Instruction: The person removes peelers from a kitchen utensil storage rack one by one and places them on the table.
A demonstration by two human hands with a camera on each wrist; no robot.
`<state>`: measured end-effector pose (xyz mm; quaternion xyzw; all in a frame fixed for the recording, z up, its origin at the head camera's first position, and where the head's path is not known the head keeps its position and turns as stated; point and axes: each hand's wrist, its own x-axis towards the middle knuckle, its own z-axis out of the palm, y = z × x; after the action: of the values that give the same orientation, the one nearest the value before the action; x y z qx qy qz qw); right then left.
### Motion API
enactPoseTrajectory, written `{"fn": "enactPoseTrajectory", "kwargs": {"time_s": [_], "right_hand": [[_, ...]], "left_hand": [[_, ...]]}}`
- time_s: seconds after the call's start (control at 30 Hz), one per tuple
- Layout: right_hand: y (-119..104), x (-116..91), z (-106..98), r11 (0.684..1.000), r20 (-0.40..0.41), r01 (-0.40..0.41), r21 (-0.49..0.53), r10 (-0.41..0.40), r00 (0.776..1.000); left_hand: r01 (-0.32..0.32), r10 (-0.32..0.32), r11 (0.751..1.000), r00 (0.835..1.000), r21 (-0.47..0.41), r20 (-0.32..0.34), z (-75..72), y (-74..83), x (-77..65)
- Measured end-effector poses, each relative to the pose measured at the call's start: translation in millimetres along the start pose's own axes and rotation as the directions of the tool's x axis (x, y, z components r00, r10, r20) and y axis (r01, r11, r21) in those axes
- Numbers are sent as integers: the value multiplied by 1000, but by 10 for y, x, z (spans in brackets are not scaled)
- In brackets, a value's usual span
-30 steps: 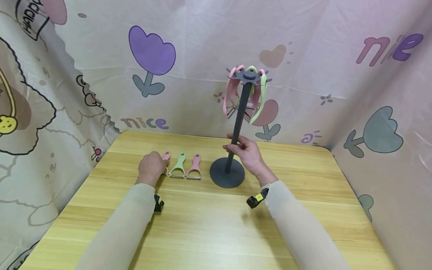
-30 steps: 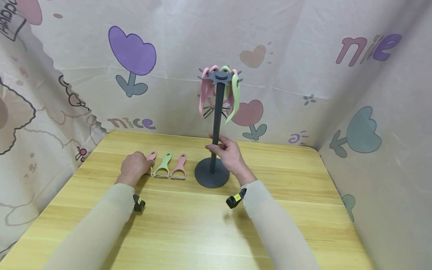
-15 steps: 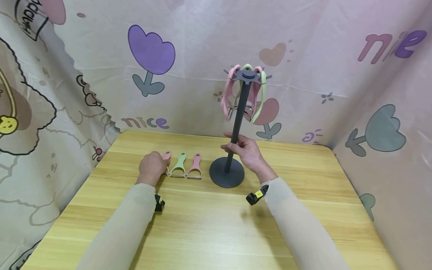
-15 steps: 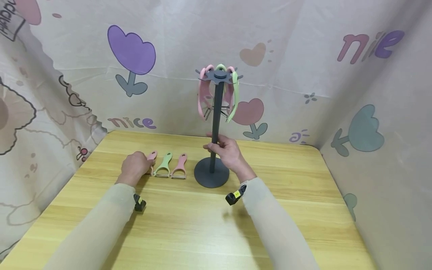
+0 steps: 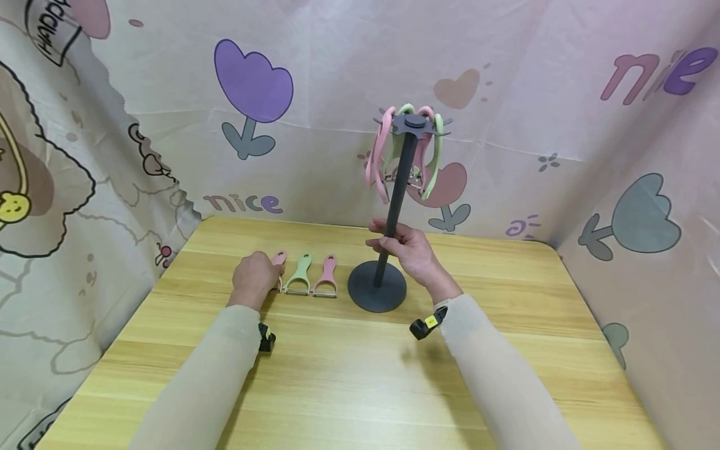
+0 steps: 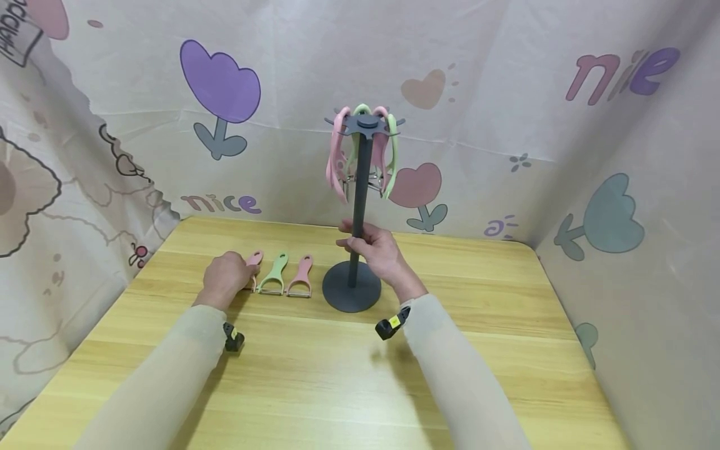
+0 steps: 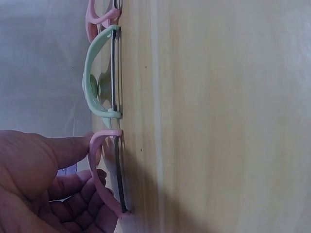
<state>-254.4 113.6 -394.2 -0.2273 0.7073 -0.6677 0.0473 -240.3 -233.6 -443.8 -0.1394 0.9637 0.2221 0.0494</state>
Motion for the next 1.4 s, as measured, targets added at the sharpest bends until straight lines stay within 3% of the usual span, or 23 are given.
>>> {"fn": "enactPoseTrajectory", "kwargs": {"time_s": [0.5,1.1,1.23,1.4], "right_hand": [[-25,-14,33,1000,-32,8,-14,-8,999],[-23,-8,15,1000,1,12,-2,-12,1000],[-27,-17,5,1000,12,14,-3,-14,1000],[-30,-38,-17,1000,41,10,5,-11,999]], "left_hand": [[-18,18,1000,1000,5,14,-27,-20,5],[-19,20,999,1000,-32,9,-94,4,-25],[-49,49,997,999,-52,-17,-175,49,-55],[-131,126,989,989,-70,-77,-290,131,-118]]}}
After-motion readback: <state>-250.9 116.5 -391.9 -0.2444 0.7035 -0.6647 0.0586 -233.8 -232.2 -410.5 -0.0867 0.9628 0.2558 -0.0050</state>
